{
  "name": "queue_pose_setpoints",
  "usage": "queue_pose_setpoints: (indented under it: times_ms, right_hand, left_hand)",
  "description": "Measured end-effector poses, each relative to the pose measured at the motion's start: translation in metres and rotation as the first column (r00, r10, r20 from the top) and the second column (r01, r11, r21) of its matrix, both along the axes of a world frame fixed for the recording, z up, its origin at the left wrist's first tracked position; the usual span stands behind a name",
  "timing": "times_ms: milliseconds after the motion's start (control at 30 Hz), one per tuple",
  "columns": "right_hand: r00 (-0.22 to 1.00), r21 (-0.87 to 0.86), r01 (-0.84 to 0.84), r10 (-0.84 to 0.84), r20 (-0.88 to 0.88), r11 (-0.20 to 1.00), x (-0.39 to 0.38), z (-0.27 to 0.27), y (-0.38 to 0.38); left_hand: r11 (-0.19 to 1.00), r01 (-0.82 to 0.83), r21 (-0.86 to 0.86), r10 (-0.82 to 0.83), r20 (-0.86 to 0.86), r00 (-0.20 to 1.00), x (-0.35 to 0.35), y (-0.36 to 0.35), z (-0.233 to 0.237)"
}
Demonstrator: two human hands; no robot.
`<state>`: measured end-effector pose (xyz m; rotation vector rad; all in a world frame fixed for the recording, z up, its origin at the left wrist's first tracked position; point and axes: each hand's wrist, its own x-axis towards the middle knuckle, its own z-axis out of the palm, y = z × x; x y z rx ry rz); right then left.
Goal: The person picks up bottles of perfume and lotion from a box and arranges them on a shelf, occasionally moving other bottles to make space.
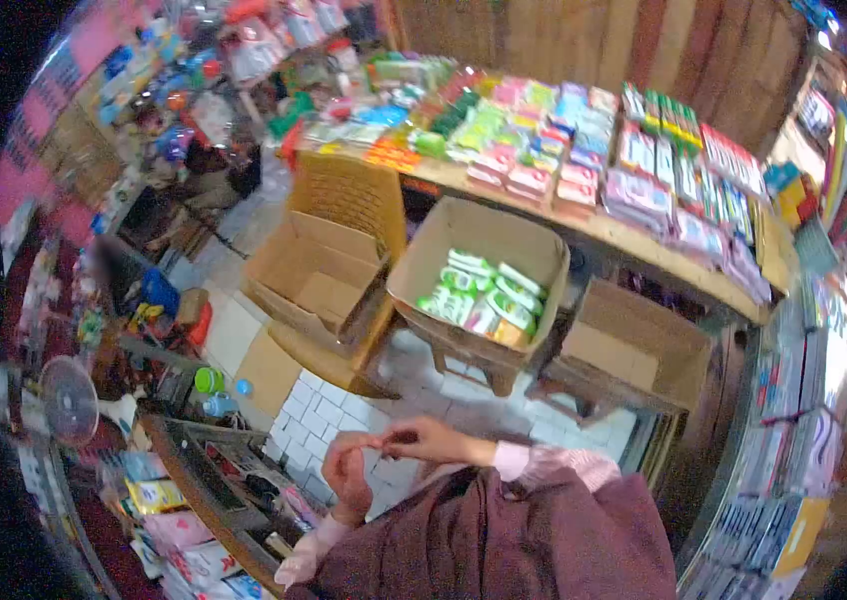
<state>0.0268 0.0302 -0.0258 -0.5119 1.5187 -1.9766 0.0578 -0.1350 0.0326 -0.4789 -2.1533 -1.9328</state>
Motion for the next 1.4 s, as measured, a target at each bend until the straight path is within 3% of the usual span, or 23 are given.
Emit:
queue_pose_setpoints:
  times_ms: [167, 233, 267, 300, 333, 400, 500, 700, 733, 767, 833, 933, 967, 1067, 1167, 1233, 1267, 1333, 1400]
  right_hand:
    - [0.951, 0.053, 0.256, -0.242, -0.193, 0.965, -0.038, 0.013, 0.022]
    - [0.929, 0.12, 0.356, -0.364, 0.061, 0.927, -0.058, 0.01, 0.05]
    - [0.883, 0.059, 0.449, -0.453, 0.119, 0.891, -0.072, 0.008, 0.067]
    - [0.843, 0.079, 0.537, -0.539, -0.006, 0.84, -0.09, -0.007, 0.087]
    - [0.757, 0.056, 0.619, -0.614, 0.225, 0.783, -0.107, -0.01, 0.105]
    - [0.655, -0.155, 0.733, -0.627, 0.422, 0.662, -0.154, -0.043, 0.139]
    - [0.427, -0.035, 0.858, -0.674, 0.602, 0.513, -0.225, -0.074, 0.173]
    - [0.083, 0.378, 0.84, -0.78, 0.62, 0.389, -0.326, -0.226, 0.197]
    - [0.093, 0.34, 0.853, -0.756, 0.648, 0.396, -0.335, -0.247, 0.199]
    - [0.018, 0.424, 0.821, -0.76, 0.649, 0.382, -0.347, -0.296, 0.205]
    - [-0.083, 0.369, 0.9, -0.74, 0.667, 0.231, -0.364, -0.331, 0.195]
    - [-0.313, 0.456, 0.889, -0.791, 0.526, -0.048, -0.394, -0.357, 0.182]
    - [-0.341, 0.466, 0.881, -0.794, 0.503, -0.083, -0.399, -0.363, 0.182]
    - [-0.288, 0.5, 0.865, -0.859, 0.424, -0.044, -0.398, -0.379, 0.178]
    - [0.019, 0.793, 0.609, -1.0, 0.02, 0.027, -0.396, -0.396, 0.174]
    - [-0.218, 0.703, 0.71, -0.96, 0.175, -0.033, -0.398, -0.396, 0.166]
    - [-0.464, 0.515, 0.837, -0.739, 0.488, -0.185, -0.401, -0.397, 0.159]
    - [-0.527, 0.398, 0.849, -0.495, 0.691, -0.348, -0.404, -0.403, 0.154]
    - [-0.496, 0.492, 0.839, -0.7, 0.514, -0.233, -0.413, -0.414, 0.158]
  left_hand:
    - [0.985, 0.17, -0.026, -0.17, 0.029, 0.985, -0.047, 0.002, -0.012]
    - [0.976, 0.218, -0.013, -0.217, 0.042, 0.975, -0.068, 0.001, -0.022]
    - [0.977, 0.213, -0.015, -0.211, 0.086, 0.974, -0.079, 0.001, -0.023]
    - [0.98, 0.2, -0.019, -0.198, 0.102, 0.975, -0.091, 0.003, -0.024]
    - [0.983, 0.183, -0.022, -0.179, 0.116, 0.977, -0.104, 0.005, -0.024]
    - [0.989, 0.145, -0.03, -0.141, 0.108, 0.984, -0.131, 0.009, -0.027]
    - [0.996, 0.08, 0.038, -0.086, 0.206, 0.975, -0.17, 0.019, -0.032]
    - [0.998, 0.037, -0.051, -0.022, 0.265, 0.964, -0.245, 0.045, -0.052]
    - [0.999, 0.006, -0.034, 0.005, 0.291, 0.957, -0.254, 0.049, -0.053]
    - [0.999, -0.005, -0.037, 0.016, 0.319, 0.948, -0.261, 0.052, -0.053]
    - [0.999, -0.016, -0.041, 0.03, 0.367, 0.93, -0.272, 0.055, -0.056]
    - [0.996, -0.061, -0.059, 0.08, 0.404, 0.911, -0.279, 0.054, -0.072]
    - [0.996, -0.07, -0.048, 0.084, 0.427, 0.901, -0.283, 0.055, -0.073]
    - [0.997, -0.065, -0.031, 0.072, 0.456, 0.887, -0.296, 0.061, -0.077]
    - [0.999, -0.008, -0.039, 0.024, 0.445, 0.895, -0.308, 0.07, -0.078]
    - [0.999, 0.02, -0.038, -0.001, 0.448, 0.894, -0.312, 0.076, -0.078]
    - [0.998, 0.038, -0.049, -0.013, 0.436, 0.9, -0.314, 0.077, -0.078]
    - [0.995, 0.074, -0.074, -0.036, 0.416, 0.909, -0.316, 0.078, -0.08]
    - [0.994, 0.082, -0.068, -0.045, 0.427, 0.903, -0.317, 0.082, -0.077]
